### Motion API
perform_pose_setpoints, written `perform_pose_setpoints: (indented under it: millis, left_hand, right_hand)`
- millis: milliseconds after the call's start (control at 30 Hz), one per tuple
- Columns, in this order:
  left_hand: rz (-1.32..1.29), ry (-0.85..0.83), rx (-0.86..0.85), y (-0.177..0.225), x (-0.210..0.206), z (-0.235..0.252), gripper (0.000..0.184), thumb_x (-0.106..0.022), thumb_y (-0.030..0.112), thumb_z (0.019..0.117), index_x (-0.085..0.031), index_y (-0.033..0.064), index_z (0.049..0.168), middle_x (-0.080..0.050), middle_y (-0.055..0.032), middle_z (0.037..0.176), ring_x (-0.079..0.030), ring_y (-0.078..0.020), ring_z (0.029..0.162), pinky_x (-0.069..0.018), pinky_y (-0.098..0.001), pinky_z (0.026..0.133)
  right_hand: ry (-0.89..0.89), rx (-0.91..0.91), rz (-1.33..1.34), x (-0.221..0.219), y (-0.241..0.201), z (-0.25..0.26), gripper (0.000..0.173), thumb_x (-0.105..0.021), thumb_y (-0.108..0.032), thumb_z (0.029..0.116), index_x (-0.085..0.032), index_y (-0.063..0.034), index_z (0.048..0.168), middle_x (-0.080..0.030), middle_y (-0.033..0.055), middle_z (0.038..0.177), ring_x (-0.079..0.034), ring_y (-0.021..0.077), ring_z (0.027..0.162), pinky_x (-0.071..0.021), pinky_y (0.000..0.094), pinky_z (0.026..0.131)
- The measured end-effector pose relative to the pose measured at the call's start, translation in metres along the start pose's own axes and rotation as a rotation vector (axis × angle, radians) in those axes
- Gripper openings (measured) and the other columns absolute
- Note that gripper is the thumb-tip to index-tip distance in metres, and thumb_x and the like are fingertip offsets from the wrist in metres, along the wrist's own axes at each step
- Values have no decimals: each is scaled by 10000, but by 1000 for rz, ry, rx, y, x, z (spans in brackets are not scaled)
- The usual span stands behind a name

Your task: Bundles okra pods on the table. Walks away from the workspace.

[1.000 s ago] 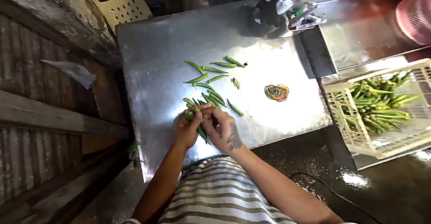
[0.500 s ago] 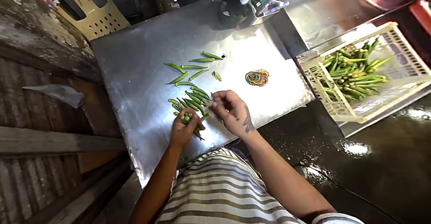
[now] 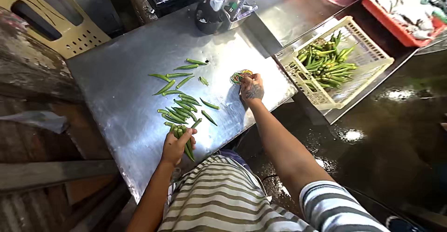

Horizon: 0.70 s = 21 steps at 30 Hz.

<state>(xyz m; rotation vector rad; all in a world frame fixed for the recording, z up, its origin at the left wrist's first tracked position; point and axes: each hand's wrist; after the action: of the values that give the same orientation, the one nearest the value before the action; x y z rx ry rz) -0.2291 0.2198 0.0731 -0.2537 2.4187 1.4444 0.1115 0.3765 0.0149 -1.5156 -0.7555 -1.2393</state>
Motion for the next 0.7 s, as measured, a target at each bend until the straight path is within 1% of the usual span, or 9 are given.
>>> perform_pose_setpoints:
  millis: [67, 100, 167, 233, 333, 433, 500, 567, 700]
  left_hand:
    - [-48, -28, 39, 4, 1, 0, 127, -491, 78, 1063, -531, -35, 1103, -731, -221, 934, -753, -354, 772, -659, -463, 658]
    - [-69, -40, 58, 3, 2, -1, 120, -484, 87, 1070, -516, -21, 1109, -722, -224, 894, -753, -390, 783, -659, -508, 669]
    - [-65, -85, 87, 0, 4, -2, 99, -477, 108, 1075, -506, 13, 1084, -675, -169, 765, -737, -367, 688, -657, -526, 650]
    - [-50, -131, 95, -5, 5, -1, 93, -503, 124, 1065, -519, 34, 1048, -610, -104, 670, -673, -278, 553, -641, -473, 577]
    - [-49, -132, 110, -11, 3, 2, 85, -566, 129, 1032, -531, 53, 1019, -540, -54, 636, -570, -185, 466, -578, -354, 469]
    - [-34, -114, 120, -11, 2, 7, 118, -621, 138, 1008, -537, 57, 994, -515, -43, 612, -531, -164, 442, -533, -313, 434]
    - [5, -117, 136, -7, 2, 10, 124, -628, 143, 1004, -532, 66, 986, -501, -31, 603, -517, -154, 433, -521, -302, 428]
    - [39, -126, 148, -4, 1, 13, 132, -643, 147, 995, -537, 69, 987, -503, -29, 604, -512, -150, 431, -514, -297, 429]
    - [71, -149, 146, 1, 0, 21, 160, -674, 163, 979, -542, 73, 986, -500, -27, 593, -511, -148, 428, -515, -294, 432]
  right_hand:
    - [30, 51, 105, 10, -3, 6, 202, -655, -208, 965, -774, -122, 1103, -615, 231, 1265, -590, 402, 1197, -499, 573, 993]
    - [49, 54, 163, 14, -4, 8, 202, -663, -211, 954, -780, -116, 1088, -631, 226, 1235, -596, 394, 1183, -491, 567, 1003]
    - [61, 39, 235, 21, -7, 7, 197, -677, -225, 952, -788, -116, 1073, -662, 212, 1186, -608, 378, 1165, -473, 552, 1023]
    - [61, 32, 265, 23, -6, 5, 200, -664, -223, 968, -787, -109, 1077, -690, 199, 1162, -626, 369, 1158, -467, 553, 1039]
    - [63, 3, 337, 28, -2, 1, 234, -625, -222, 1002, -771, -83, 1122, -724, 173, 1124, -669, 334, 1092, -488, 540, 1008]
    - [104, -35, 629, 35, -3, -6, 254, -659, -160, 983, -690, -1, 1179, -737, 123, 985, -697, 191, 883, -560, 405, 859]
    - [67, -59, 906, 44, -9, -15, 352, -679, -96, 967, -543, 12, 1274, -717, 77, 945, -697, 118, 827, -583, 334, 830]
    - [-47, -124, 1180, 59, -18, -30, 354, -621, -83, 1001, -464, -68, 1318, -680, 42, 990, -702, 128, 892, -588, 349, 896]
    - [-307, -166, 1763, 79, -41, -54, 208, -458, -64, 1056, -580, -150, 1201, -702, 109, 1115, -696, 293, 1067, -557, 533, 984]
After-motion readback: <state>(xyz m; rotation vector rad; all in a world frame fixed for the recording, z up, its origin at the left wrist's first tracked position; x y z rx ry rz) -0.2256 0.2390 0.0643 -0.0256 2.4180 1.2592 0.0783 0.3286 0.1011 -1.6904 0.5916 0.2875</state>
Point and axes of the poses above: each hand's wrist, its own z-axis towards the middle knuckle, its own x-axis out of the back of the hand, y = z × x
